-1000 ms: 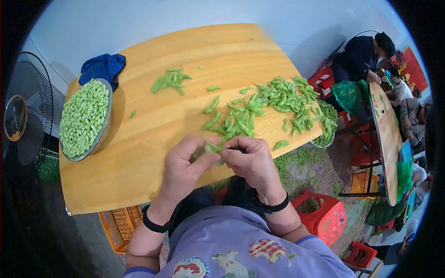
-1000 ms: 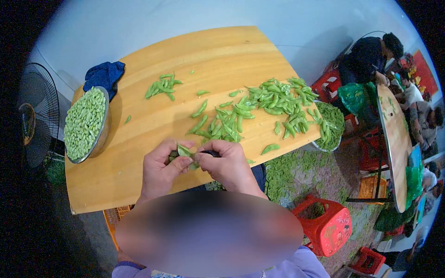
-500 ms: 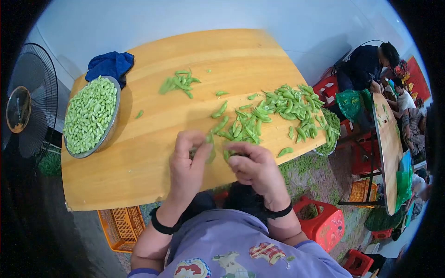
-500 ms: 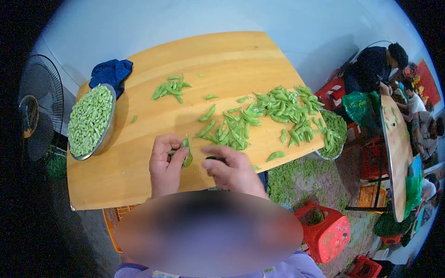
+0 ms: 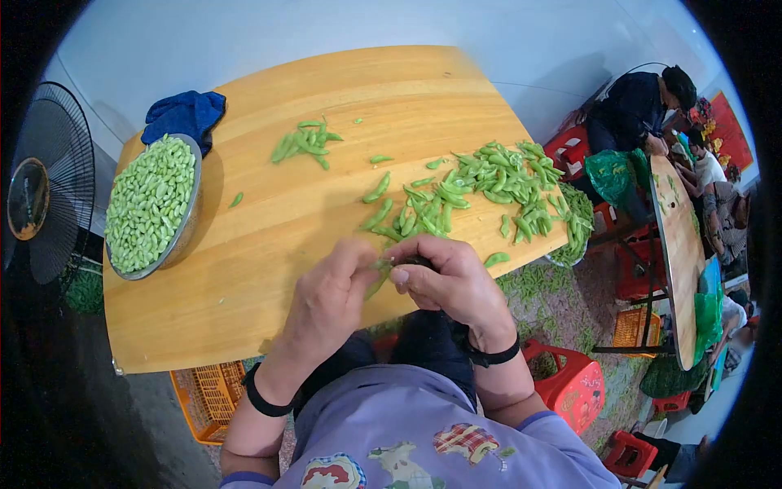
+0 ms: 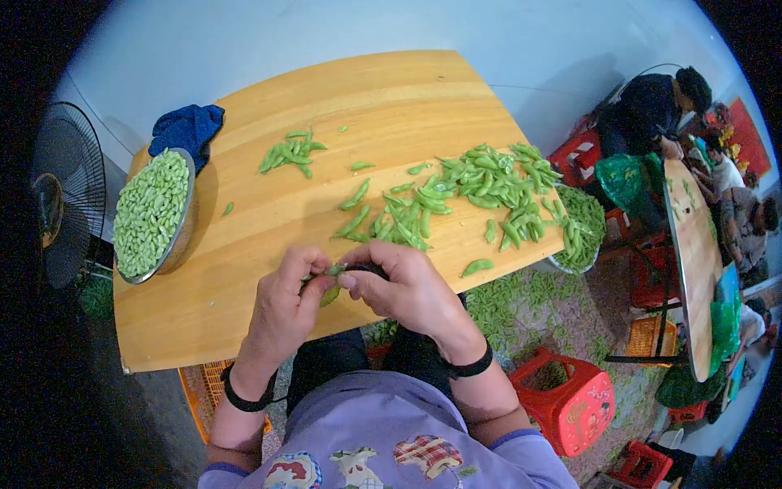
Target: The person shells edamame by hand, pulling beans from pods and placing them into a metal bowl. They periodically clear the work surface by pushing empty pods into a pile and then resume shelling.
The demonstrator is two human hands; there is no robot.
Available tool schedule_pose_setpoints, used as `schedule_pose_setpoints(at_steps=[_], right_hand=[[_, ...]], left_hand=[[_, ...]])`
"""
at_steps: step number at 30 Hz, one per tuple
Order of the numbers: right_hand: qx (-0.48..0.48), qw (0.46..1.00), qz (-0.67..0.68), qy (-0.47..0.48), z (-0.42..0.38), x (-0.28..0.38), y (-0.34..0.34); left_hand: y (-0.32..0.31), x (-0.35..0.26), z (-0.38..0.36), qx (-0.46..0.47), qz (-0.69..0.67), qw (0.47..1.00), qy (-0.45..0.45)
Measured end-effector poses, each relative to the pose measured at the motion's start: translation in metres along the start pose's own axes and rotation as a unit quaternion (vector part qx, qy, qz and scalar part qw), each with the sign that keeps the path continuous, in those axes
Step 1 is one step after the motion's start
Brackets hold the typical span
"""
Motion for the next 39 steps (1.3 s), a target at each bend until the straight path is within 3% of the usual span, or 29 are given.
schedule_pose_setpoints(at_steps=[6,9,10,11,12,14,16,18,21,25,34,39], right_hand=[[0.01,0.983,-0.133,0.125,0.004,-0.005,0.009],[0.012,0.998,-0.043,0.051,0.007,-0.009,0.015],[0.03,0.997,0.069,0.003,0.009,-0.015,0.018],[0.047,0.981,0.18,-0.045,0.011,-0.021,0.018],[0.046,0.981,0.181,-0.046,0.012,-0.023,0.018],[0.045,0.947,0.307,-0.086,0.013,-0.028,0.016],[0.025,0.955,0.286,-0.077,0.014,-0.028,0.016],[0.007,0.962,0.265,-0.067,0.016,-0.026,0.015],[-0.018,0.972,0.225,-0.059,0.013,-0.022,0.01],[-0.039,0.982,0.179,-0.049,0.013,-0.018,0.009],[-0.052,0.987,0.138,-0.063,0.014,-0.014,0.006],[-0.057,0.989,0.127,-0.056,0.013,-0.012,0.006]], left_hand=[[0.002,-0.011,-0.001,0.037,-0.002,0.998,-0.053],[-0.001,-0.007,-0.001,0.033,-0.045,0.995,-0.08],[-0.002,-0.006,-0.001,0.034,-0.045,0.995,-0.08],[-0.002,-0.005,-0.001,0.033,-0.059,0.994,-0.085],[-0.003,-0.004,-0.002,0.033,-0.073,0.993,-0.089],[-0.006,-0.001,-0.002,0.028,-0.074,0.993,-0.081],[-0.005,0.001,-0.003,0.021,-0.075,0.994,-0.074],[-0.006,0.007,-0.004,0.071,-0.125,0.989,0.02],[-0.008,0.013,-0.005,0.116,-0.145,0.98,0.065],[-0.012,0.015,-0.004,0.129,-0.186,0.973,0.054],[-0.007,0.008,-0.002,0.051,-0.079,0.995,0.018],[-0.009,0.018,-0.003,0.078,-0.166,0.981,0.061]])
Point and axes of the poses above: each hand's wrist, its own z-axis towards the middle knuckle, its own y-axis out of the back of the hand, x = y × z, the point moved 3 cm from there along z, towards the middle knuckle, and after that the axes turned 15 degrees about z, right-handed, at the moved point
